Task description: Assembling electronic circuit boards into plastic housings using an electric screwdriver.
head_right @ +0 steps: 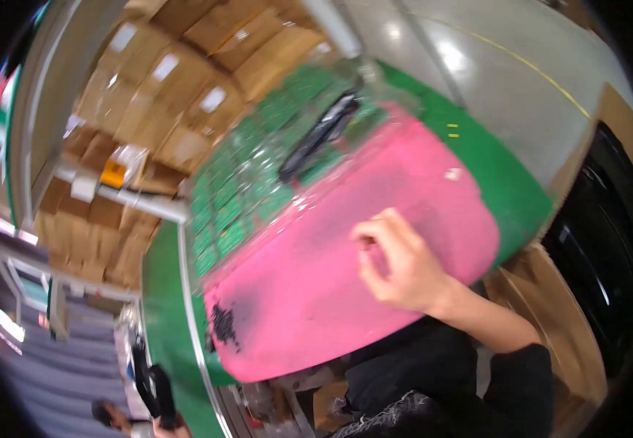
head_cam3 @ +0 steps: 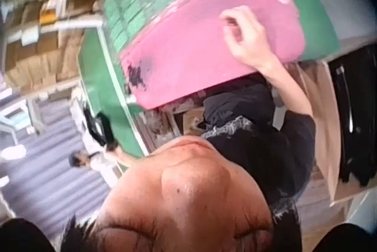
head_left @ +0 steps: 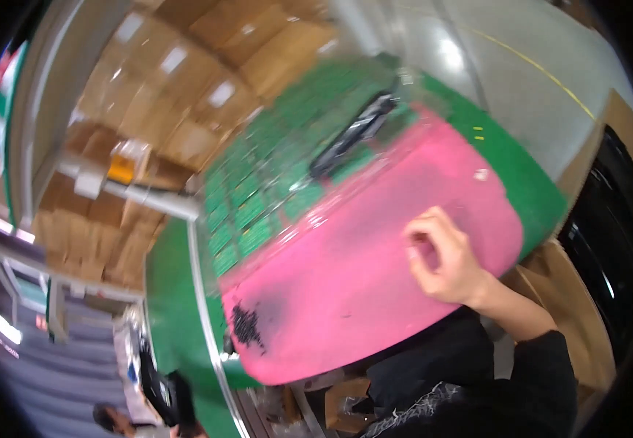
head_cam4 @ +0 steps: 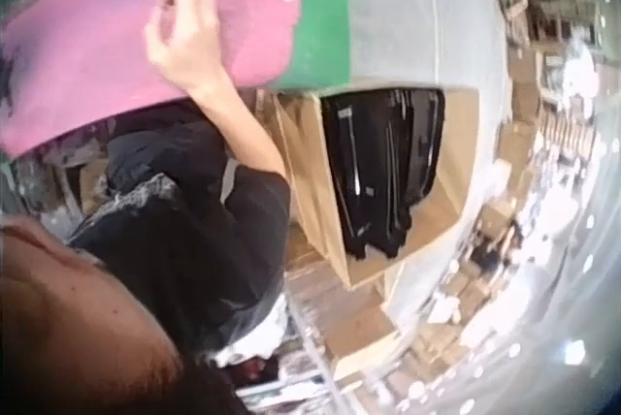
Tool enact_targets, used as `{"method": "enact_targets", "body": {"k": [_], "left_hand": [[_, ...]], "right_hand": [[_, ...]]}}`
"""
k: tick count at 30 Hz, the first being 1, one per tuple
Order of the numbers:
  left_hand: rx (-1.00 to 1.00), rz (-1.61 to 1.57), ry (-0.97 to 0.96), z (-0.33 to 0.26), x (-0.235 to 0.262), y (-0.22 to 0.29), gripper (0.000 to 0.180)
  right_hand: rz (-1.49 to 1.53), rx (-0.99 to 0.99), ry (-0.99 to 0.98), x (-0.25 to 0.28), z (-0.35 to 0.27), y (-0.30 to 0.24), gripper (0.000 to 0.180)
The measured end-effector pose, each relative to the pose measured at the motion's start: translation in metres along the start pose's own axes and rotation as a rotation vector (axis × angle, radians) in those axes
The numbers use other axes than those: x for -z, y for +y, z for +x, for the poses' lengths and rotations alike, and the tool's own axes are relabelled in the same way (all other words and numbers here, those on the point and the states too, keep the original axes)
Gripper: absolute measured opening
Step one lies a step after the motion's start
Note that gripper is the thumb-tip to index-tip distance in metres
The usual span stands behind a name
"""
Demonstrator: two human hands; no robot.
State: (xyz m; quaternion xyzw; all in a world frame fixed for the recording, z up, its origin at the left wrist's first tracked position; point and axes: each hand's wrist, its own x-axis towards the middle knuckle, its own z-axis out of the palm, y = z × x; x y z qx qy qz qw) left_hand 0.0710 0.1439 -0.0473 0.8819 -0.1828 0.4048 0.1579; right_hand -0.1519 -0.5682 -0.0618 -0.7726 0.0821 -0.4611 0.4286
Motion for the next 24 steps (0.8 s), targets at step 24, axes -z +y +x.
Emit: {"method": "enact_targets", "body": {"k": [24], "left_hand": [[-0.579,-0.8,0.237,0.157,-0.25,0.254,0.041]], "right_hand": [[-1.6,-0.929,-0.117,0.364,-0.201,0.028,0.054]]}}
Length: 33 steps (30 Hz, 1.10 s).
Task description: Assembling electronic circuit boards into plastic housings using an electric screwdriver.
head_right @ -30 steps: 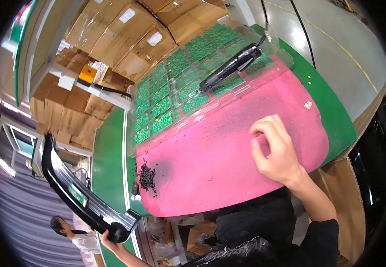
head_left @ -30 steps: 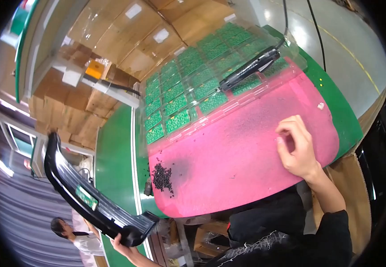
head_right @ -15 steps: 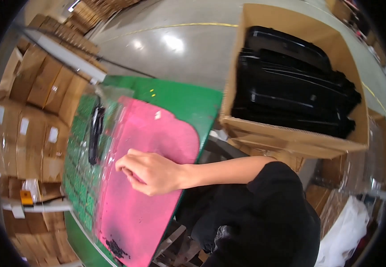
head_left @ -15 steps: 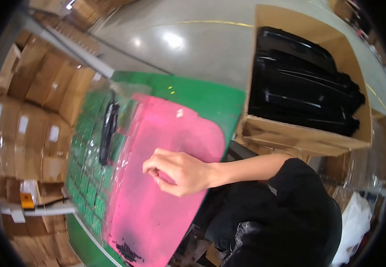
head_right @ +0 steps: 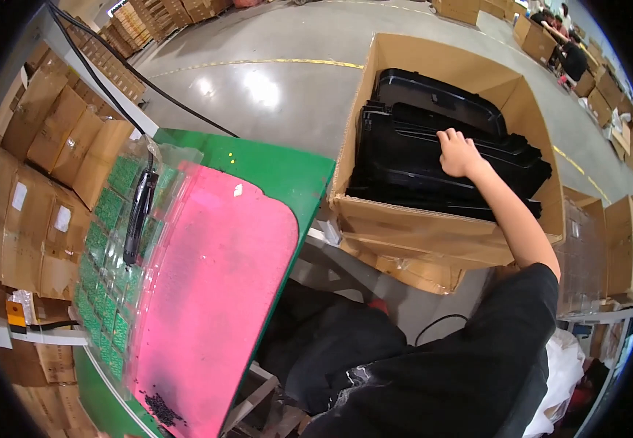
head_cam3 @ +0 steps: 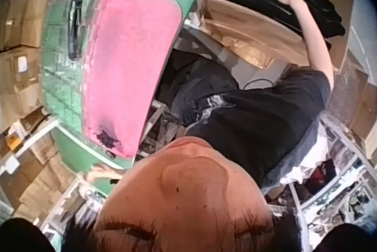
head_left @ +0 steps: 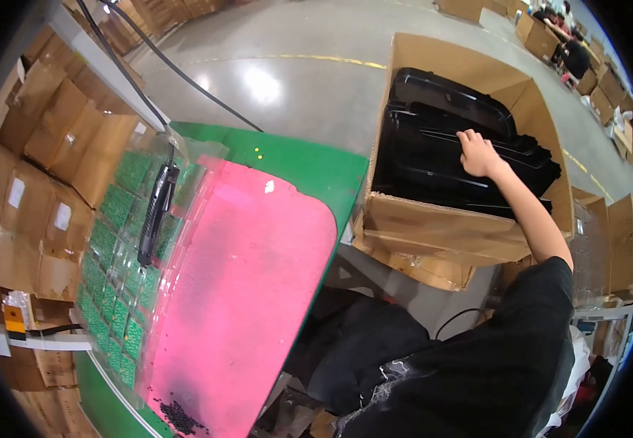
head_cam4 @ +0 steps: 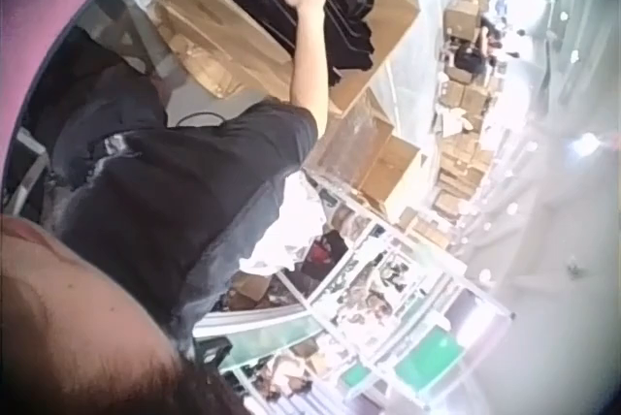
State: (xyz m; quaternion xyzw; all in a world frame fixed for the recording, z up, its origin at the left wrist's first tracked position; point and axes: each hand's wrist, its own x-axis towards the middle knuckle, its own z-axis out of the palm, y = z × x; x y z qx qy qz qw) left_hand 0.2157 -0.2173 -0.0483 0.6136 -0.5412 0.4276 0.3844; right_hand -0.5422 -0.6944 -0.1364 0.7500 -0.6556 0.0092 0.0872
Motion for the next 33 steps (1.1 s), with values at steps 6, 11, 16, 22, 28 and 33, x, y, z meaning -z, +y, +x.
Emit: {"method": "enact_targets", "body": {"k": [6,11,16,22,28,33], "left_hand": [[0.041,-0.231,-0.141,0.061,-0.044,0.086,0.037],[-0.019,-0.291,-0.413,0.054,-0.075,0.124,0.036],[-0.159,-0.307,-0.373,0.024,-0.096,0.129,0.037],[-0.026,-0.361,-0.437,0.015,-0.097,0.137,0.044],[0.318,-0.587,-0.515,0.037,-0.089,0.153,0.034],[0.737,-0.709,-0.934,0.076,-0.076,0.165,0.044]], "right_hand": [[-0.102,0.19,0.106,0.004,0.012,0.009,0.02],[0.138,0.043,0.483,0.069,0.007,0.021,0.016],[0.241,-0.102,1.317,0.229,0.052,0.023,0.038],[1.358,0.091,0.528,0.321,0.036,-0.077,0.029],[1.799,0.194,-0.476,0.247,-0.039,-0.233,0.042],[1.374,0.049,-1.073,0.208,-0.056,-0.267,0.035]]}}
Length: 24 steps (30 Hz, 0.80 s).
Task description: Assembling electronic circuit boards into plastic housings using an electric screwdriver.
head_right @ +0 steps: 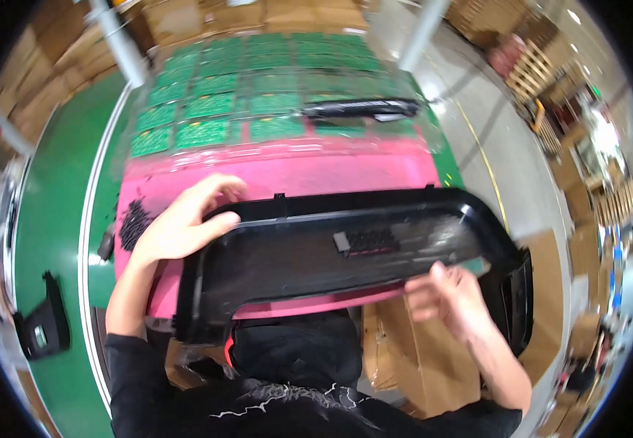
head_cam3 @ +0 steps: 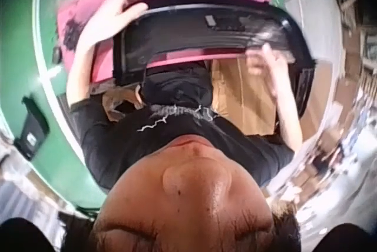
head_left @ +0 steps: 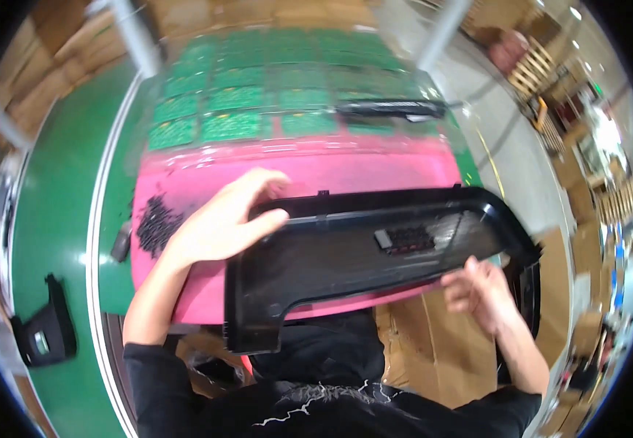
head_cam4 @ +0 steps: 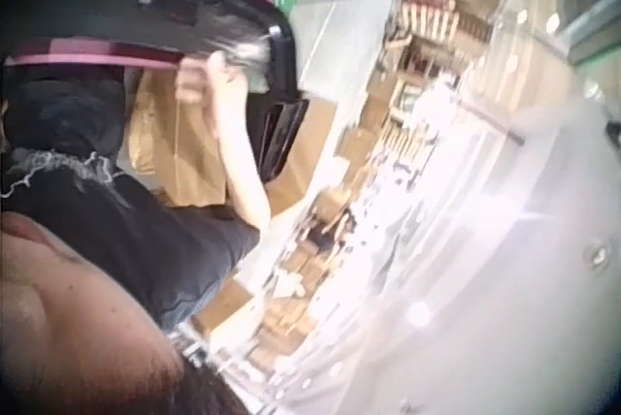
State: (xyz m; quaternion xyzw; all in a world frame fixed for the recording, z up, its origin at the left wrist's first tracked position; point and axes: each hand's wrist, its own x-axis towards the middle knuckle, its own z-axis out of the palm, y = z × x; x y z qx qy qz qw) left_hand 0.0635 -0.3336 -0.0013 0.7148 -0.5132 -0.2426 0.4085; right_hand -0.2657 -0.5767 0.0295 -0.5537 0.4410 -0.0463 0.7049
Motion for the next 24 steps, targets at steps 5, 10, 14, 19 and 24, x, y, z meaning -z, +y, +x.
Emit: {"method": "enact_targets", "body": {"k": [5,10,14,19,24], "left_hand": [[-0.099,0.309,-0.111,-0.003,0.008,-0.016,0.037],[-0.091,0.484,0.038,-0.016,0.007,-0.02,0.024],[-0.165,0.586,0.007,-0.009,0.017,-0.019,0.022],[-0.22,0.626,0.035,-0.009,0.023,-0.024,0.022],[-0.24,0.623,0.037,-0.008,0.022,-0.029,0.023]], "right_hand": [[-0.73,0.014,-0.581,-0.041,0.016,-0.029,0.016],[-1.078,1.001,-0.584,-0.162,0.069,-0.095,0.02],[-1.156,1.522,-0.406,-0.247,0.153,-0.114,0.023],[-1.52,1.354,-0.309,-0.309,0.191,-0.131,0.045],[-1.684,1.216,-0.456,-0.327,0.186,-0.141,0.059]]}}
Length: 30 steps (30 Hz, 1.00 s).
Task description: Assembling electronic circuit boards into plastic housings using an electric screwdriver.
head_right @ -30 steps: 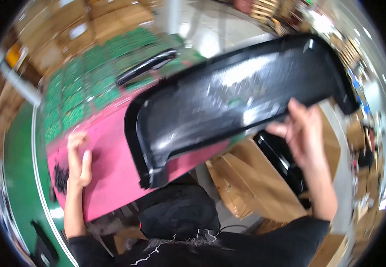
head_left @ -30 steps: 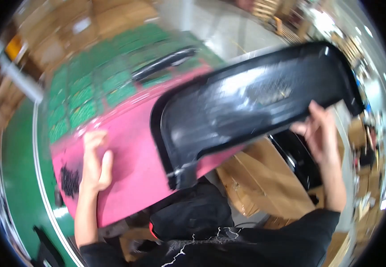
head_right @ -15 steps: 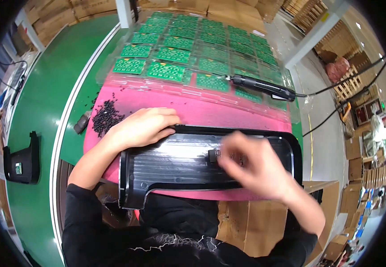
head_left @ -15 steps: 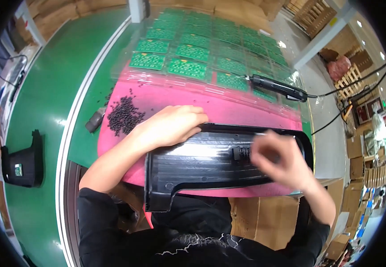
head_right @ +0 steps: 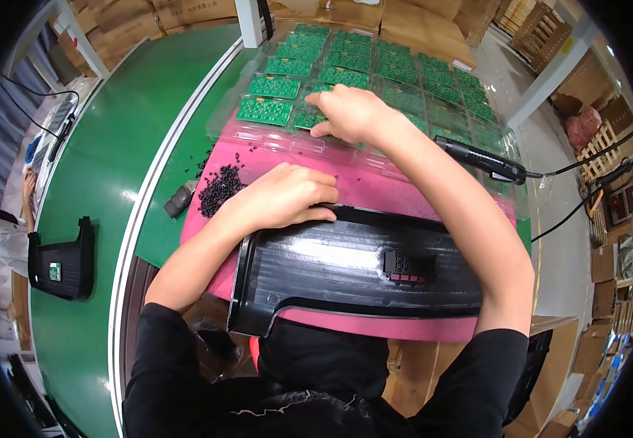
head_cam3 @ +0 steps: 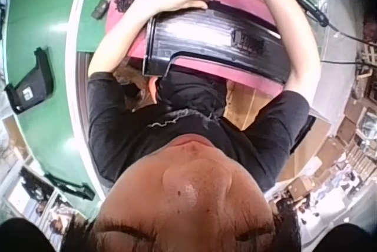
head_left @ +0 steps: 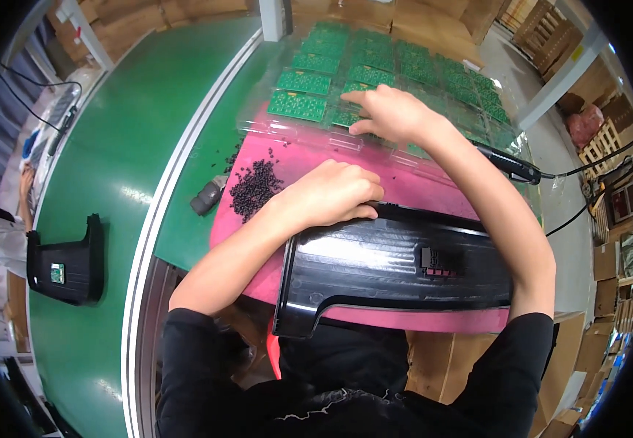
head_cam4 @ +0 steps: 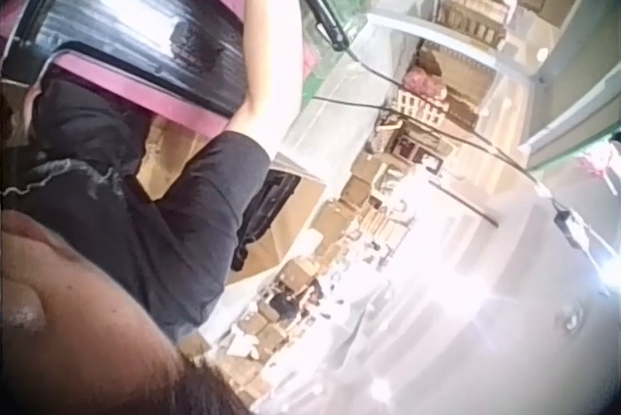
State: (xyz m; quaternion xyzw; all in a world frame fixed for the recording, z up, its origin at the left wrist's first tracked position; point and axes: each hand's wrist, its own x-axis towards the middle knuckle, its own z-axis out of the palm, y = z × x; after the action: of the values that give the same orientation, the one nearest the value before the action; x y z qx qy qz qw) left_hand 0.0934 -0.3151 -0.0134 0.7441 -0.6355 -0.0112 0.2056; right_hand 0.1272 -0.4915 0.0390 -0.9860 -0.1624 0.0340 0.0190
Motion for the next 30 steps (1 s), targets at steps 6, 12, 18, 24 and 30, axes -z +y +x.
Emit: {"method": "enact_targets", "body": {"k": [6,12,18,24,30], "left_hand": [[0.023,-0.048,-0.023,0.001,0.003,0.004,0.025],[0.19,-0.123,-0.024,-0.002,0.015,-0.003,0.033],[0.193,-0.737,0.318,0.03,0.031,0.058,0.062],[0.213,-0.647,0.201,0.053,0.02,0.075,0.055],[0.122,-0.393,-0.055,0.047,-0.015,0.061,0.049]], "right_hand": [[0.354,-0.053,0.177,-0.005,-0.007,0.009,0.077],[0.998,0.045,0.526,0.018,-0.096,0.001,0.07],[1.479,-0.132,0.581,0.037,-0.196,-0.03,0.074],[0.969,-0.053,0.902,-0.021,-0.25,-0.01,0.053],[0.593,-0.184,0.543,-0.06,-0.275,0.011,0.051]]}}
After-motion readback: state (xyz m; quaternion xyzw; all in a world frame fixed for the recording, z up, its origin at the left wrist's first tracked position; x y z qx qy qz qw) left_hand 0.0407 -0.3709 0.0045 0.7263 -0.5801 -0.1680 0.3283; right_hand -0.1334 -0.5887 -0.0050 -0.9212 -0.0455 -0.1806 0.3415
